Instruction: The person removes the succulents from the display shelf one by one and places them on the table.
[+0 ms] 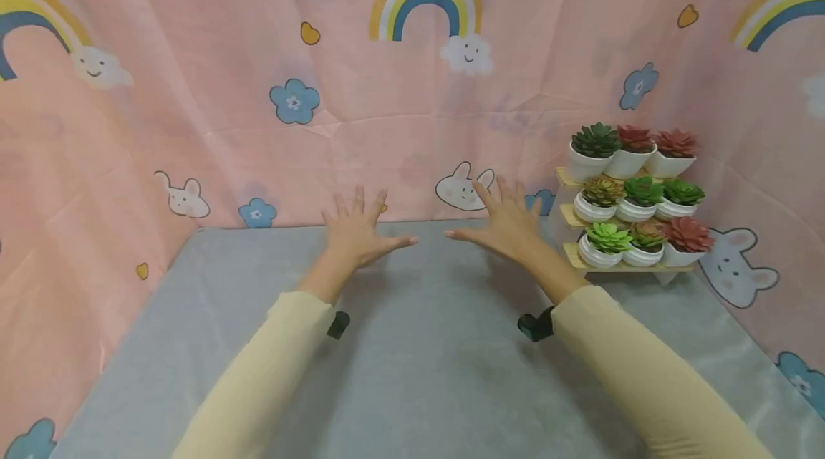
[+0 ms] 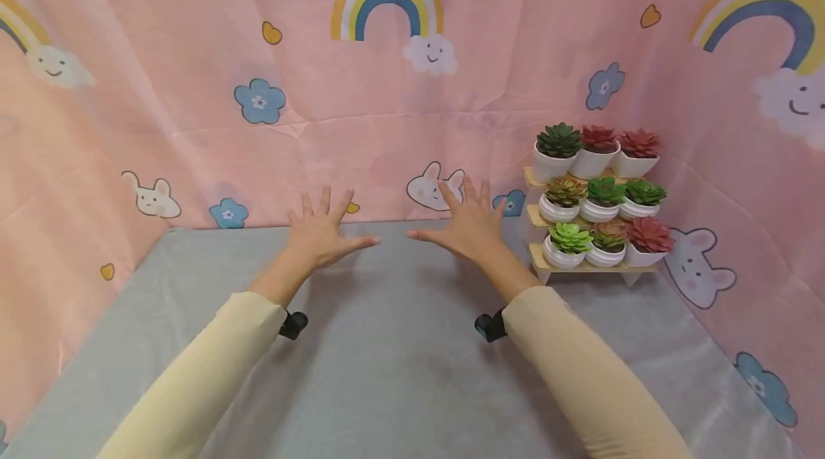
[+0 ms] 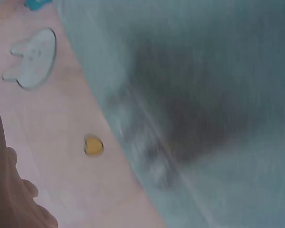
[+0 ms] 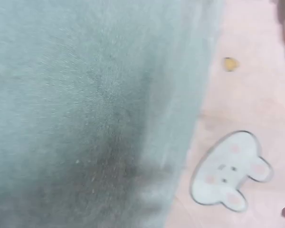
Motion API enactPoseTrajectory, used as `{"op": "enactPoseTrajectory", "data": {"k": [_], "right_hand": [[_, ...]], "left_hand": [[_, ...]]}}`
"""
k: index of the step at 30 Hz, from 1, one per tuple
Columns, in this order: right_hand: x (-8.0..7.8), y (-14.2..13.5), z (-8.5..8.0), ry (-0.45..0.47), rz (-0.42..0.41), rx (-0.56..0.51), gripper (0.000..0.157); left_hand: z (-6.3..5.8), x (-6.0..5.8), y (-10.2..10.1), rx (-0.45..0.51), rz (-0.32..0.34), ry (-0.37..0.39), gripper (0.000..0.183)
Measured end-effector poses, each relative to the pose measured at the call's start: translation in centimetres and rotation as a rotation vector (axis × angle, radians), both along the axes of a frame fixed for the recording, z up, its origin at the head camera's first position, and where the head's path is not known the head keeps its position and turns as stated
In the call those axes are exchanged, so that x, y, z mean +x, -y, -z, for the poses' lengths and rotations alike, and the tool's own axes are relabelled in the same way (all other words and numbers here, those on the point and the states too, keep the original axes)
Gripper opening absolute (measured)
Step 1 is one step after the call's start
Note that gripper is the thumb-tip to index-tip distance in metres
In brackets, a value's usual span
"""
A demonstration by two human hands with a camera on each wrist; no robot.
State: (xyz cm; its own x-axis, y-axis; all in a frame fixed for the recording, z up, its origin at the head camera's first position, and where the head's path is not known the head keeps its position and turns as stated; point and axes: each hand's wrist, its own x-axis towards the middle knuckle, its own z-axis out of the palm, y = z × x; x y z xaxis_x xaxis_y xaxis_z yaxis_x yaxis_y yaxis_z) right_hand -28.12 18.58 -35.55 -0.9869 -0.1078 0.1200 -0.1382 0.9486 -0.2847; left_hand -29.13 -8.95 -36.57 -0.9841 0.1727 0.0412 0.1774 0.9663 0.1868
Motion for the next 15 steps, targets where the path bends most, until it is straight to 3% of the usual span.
{"op": "enactPoseTrajectory", "data": {"k": [3, 6, 11, 15], "right_hand": [[1.8, -1.9, 0.1, -0.164, -0.009, -0.106, 0.114], [3.6, -4.1, 0.3, -0.391, -0.054, -0.228, 0.112], [5.4, -7.7, 0.3, -0.727, -0.087, -0.354, 0.111], [6.5, -10.8, -0.3, -0.865, -0.012, -0.442, 0.104]], "left_hand": [[0.4, 0.6, -2.0, 0.019, 0.029, -0.008, 0.108], [0.6, 1.3, -4.3, 0.066, 0.071, -0.020, 0.105], [0.5, 2.4, -8.7, 0.268, 0.193, -0.013, 0.100], [0.7, 3.2, -12.5, 0.430, 0.276, -0.022, 0.093]]}}
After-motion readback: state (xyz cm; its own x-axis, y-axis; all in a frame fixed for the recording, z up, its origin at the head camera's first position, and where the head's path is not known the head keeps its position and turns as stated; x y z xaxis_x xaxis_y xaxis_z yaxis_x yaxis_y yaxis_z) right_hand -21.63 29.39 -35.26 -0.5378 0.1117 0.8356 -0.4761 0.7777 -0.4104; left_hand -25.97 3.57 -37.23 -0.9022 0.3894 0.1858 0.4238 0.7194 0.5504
